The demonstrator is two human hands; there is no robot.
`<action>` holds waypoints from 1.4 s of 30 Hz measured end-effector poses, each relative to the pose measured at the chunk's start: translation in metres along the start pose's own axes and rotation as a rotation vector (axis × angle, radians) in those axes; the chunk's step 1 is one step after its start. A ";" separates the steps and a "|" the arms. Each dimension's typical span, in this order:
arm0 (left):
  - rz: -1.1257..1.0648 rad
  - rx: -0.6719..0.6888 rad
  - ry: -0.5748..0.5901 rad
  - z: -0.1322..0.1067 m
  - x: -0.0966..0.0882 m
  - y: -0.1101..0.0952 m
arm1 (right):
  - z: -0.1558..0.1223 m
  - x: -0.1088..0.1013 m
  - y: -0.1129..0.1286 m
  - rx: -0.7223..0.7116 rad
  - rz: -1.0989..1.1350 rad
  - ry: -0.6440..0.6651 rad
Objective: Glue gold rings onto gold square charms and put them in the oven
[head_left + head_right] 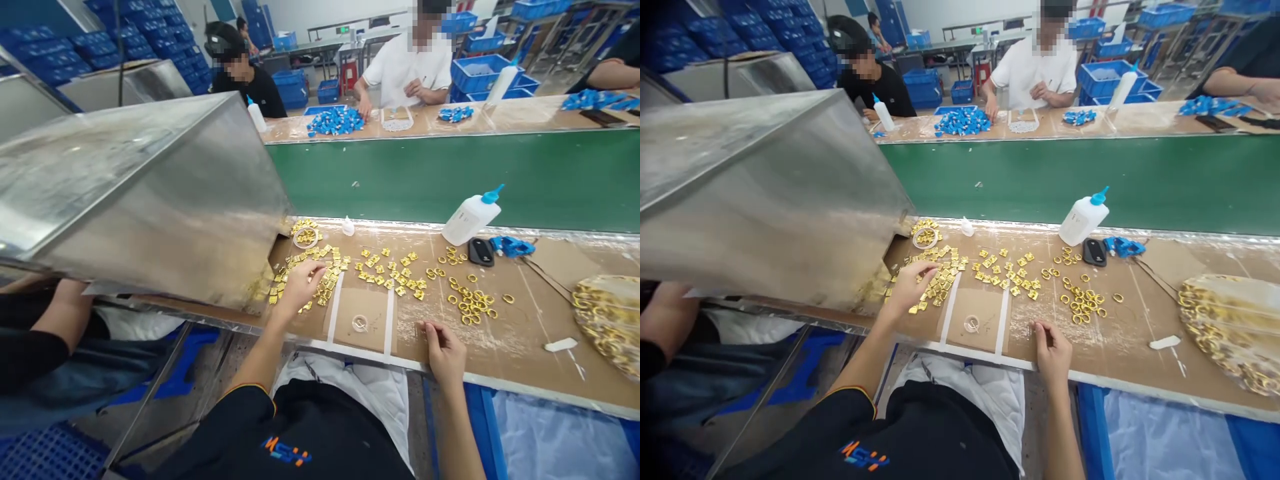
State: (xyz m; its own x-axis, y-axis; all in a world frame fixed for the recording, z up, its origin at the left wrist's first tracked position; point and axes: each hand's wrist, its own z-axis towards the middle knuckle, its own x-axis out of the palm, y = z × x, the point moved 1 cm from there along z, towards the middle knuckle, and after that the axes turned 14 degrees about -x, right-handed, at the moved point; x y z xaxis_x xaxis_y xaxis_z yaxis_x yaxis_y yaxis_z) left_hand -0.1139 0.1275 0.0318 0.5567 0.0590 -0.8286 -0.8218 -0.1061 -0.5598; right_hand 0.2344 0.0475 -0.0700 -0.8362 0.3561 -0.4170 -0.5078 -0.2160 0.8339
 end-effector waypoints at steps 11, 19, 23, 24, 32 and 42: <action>0.032 -0.188 -0.078 -0.092 0.018 0.093 | 0.006 0.003 -0.005 0.053 -0.136 -0.081; 0.100 0.019 0.111 -0.068 0.026 0.083 | 0.005 0.011 0.016 0.021 -0.183 -0.162; 0.103 0.073 0.160 -0.066 0.020 0.087 | 0.004 0.012 0.019 0.000 -0.205 -0.158; 0.096 0.082 0.164 -0.068 0.019 0.089 | 0.004 0.012 0.019 -0.006 -0.206 -0.156; -0.491 0.028 0.073 -0.100 0.026 0.088 | -0.024 0.020 0.036 -0.090 -0.146 -0.031; -0.895 -0.190 0.456 -0.114 0.087 0.025 | -0.030 0.066 0.082 -0.412 0.043 0.279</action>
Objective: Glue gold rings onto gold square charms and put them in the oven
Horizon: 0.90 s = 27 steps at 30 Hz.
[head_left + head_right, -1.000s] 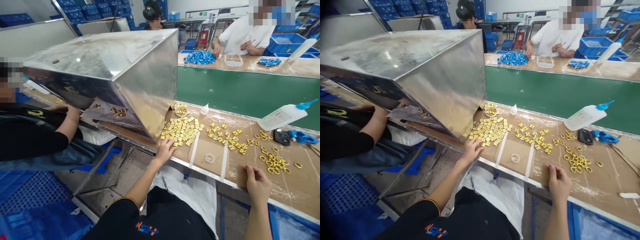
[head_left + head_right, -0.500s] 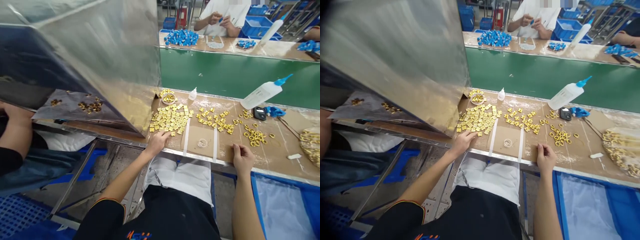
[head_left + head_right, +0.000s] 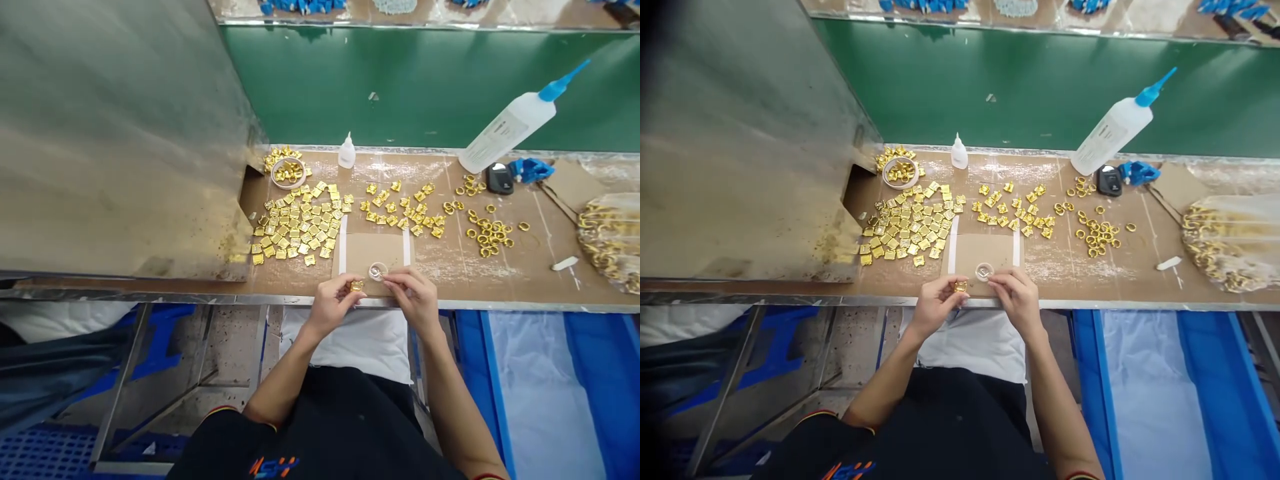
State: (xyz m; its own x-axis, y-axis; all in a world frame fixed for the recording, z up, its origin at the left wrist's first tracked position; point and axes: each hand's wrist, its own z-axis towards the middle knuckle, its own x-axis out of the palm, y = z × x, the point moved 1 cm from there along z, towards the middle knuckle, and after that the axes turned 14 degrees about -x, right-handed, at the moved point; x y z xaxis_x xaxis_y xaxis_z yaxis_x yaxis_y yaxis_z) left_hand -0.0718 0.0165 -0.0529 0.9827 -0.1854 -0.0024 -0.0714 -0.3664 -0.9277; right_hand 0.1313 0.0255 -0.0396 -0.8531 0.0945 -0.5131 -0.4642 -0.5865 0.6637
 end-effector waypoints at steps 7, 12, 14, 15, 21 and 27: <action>0.117 0.193 -0.103 0.005 -0.001 -0.002 | 0.009 0.008 -0.006 -0.088 -0.145 -0.064; 0.102 0.217 -0.084 0.000 -0.006 0.009 | 0.011 0.016 -0.010 0.001 -0.069 -0.145; 0.102 0.225 -0.085 0.000 -0.006 0.009 | 0.012 0.019 -0.010 0.031 -0.011 -0.193; 0.105 0.235 -0.083 0.000 -0.006 0.008 | 0.012 0.020 -0.010 0.049 0.016 -0.219; 0.138 0.252 -0.073 0.000 -0.006 0.003 | 0.009 0.022 -0.012 0.182 0.174 -0.350; 0.029 0.113 -0.024 0.002 -0.003 0.007 | 0.005 0.016 -0.008 0.300 0.245 -0.484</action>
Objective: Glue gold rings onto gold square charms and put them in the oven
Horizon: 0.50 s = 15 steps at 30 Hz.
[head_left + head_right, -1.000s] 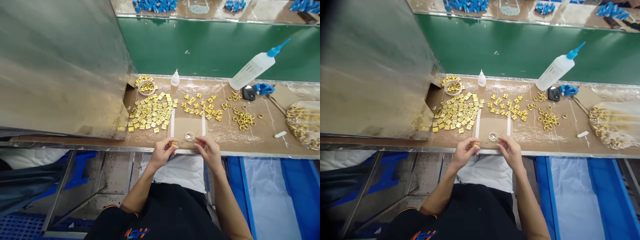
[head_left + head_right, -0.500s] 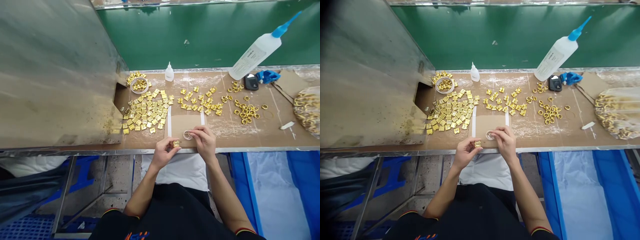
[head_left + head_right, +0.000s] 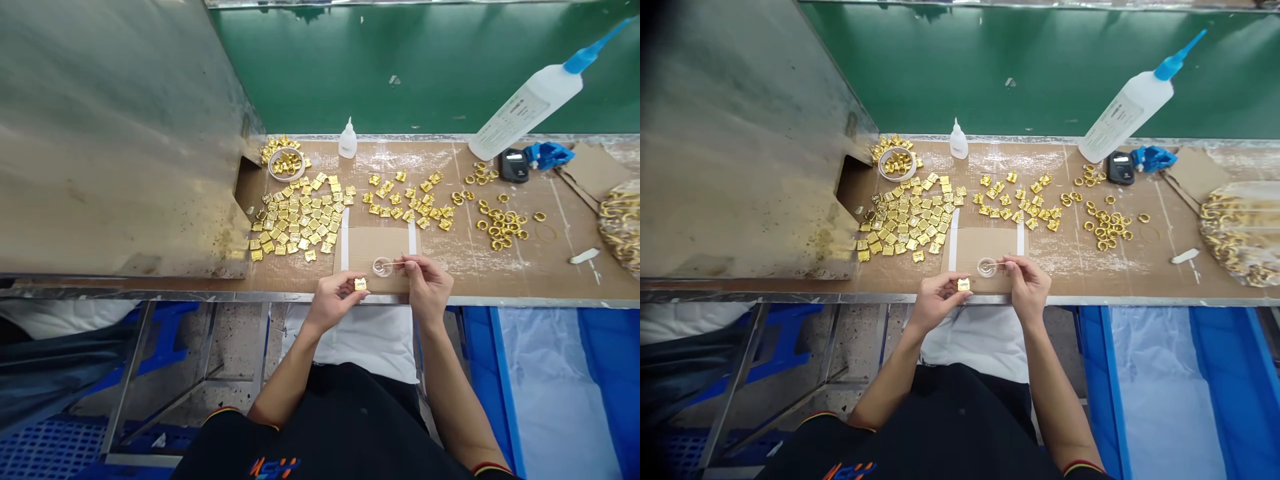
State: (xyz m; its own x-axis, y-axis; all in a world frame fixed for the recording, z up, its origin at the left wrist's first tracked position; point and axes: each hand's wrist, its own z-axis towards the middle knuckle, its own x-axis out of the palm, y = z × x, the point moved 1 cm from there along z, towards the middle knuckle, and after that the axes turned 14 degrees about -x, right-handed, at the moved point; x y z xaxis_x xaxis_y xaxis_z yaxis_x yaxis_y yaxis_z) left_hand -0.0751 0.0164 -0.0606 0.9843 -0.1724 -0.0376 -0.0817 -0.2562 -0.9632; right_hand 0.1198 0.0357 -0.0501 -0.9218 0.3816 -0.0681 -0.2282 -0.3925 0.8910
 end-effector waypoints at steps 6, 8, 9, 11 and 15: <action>-0.051 -0.048 0.016 0.000 0.001 0.001 | -0.012 0.003 0.030 -0.024 0.033 -0.006; -0.057 -0.060 0.020 0.000 0.001 0.001 | -0.018 0.008 0.039 -0.036 0.041 0.033; -0.063 -0.071 0.025 0.000 0.000 0.001 | -0.020 0.011 0.042 -0.037 0.041 0.050; -0.083 -0.094 0.035 -0.001 0.000 0.001 | -0.024 0.017 0.045 -0.027 0.038 0.076; -0.115 -0.113 0.050 -0.001 0.001 0.002 | -0.029 0.024 0.043 0.007 0.049 0.112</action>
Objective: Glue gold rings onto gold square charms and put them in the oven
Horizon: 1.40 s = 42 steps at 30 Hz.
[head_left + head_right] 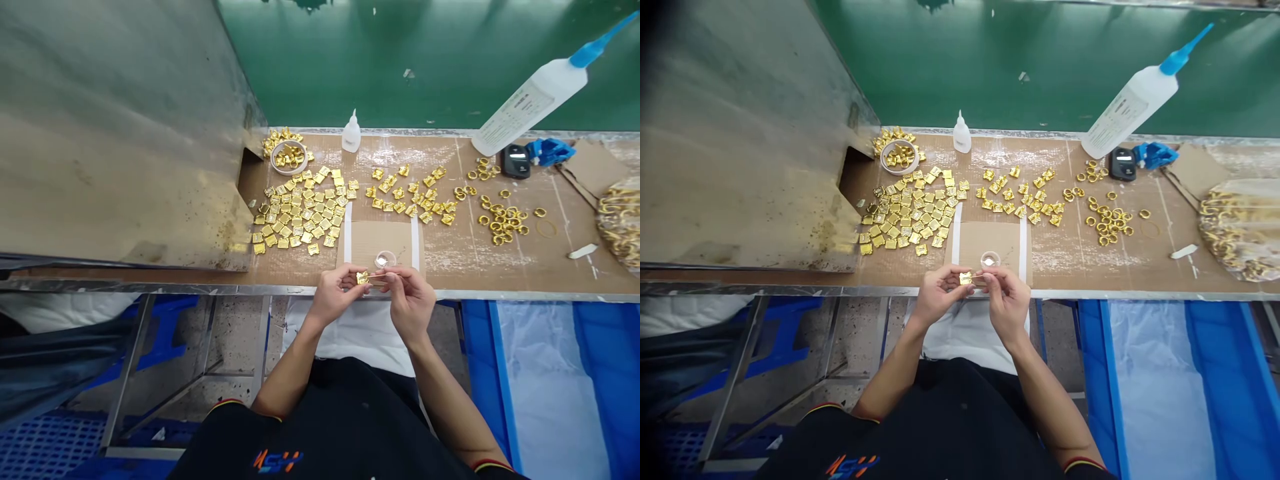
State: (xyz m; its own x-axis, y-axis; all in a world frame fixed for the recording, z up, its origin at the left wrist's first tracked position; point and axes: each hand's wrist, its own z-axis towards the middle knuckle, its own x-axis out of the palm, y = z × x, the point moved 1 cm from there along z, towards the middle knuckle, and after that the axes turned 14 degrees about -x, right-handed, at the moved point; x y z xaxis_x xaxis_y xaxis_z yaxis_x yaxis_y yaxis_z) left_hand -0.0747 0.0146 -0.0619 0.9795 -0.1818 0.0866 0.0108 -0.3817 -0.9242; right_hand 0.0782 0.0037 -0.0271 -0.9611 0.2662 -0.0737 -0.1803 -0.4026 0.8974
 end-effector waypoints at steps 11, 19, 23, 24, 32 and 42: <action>0.053 0.042 -0.011 0.002 0.001 -0.001 | -0.007 0.001 -0.007 0.004 -0.080 0.043; 0.045 0.062 0.000 0.002 0.001 -0.003 | -0.006 0.000 -0.006 -0.159 -0.218 0.124; 0.034 0.059 0.007 0.002 0.001 -0.002 | -0.005 0.000 -0.004 -0.138 -0.193 0.122; 0.031 0.060 0.007 0.002 0.001 -0.002 | -0.005 0.001 -0.004 -0.132 -0.190 0.117; 0.016 0.059 0.018 0.003 0.002 0.000 | -0.008 0.002 -0.006 -0.154 -0.186 0.086; 0.011 0.046 0.013 0.002 0.002 -0.001 | -0.009 0.000 -0.007 -0.149 -0.183 0.101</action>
State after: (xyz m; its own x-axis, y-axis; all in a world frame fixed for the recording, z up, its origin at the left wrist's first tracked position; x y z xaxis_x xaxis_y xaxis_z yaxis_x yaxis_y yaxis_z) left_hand -0.0726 0.0167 -0.0616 0.9769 -0.1977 0.0810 0.0097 -0.3378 -0.9412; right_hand 0.0773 -0.0013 -0.0371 -0.9244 0.2608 -0.2783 -0.3745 -0.4824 0.7919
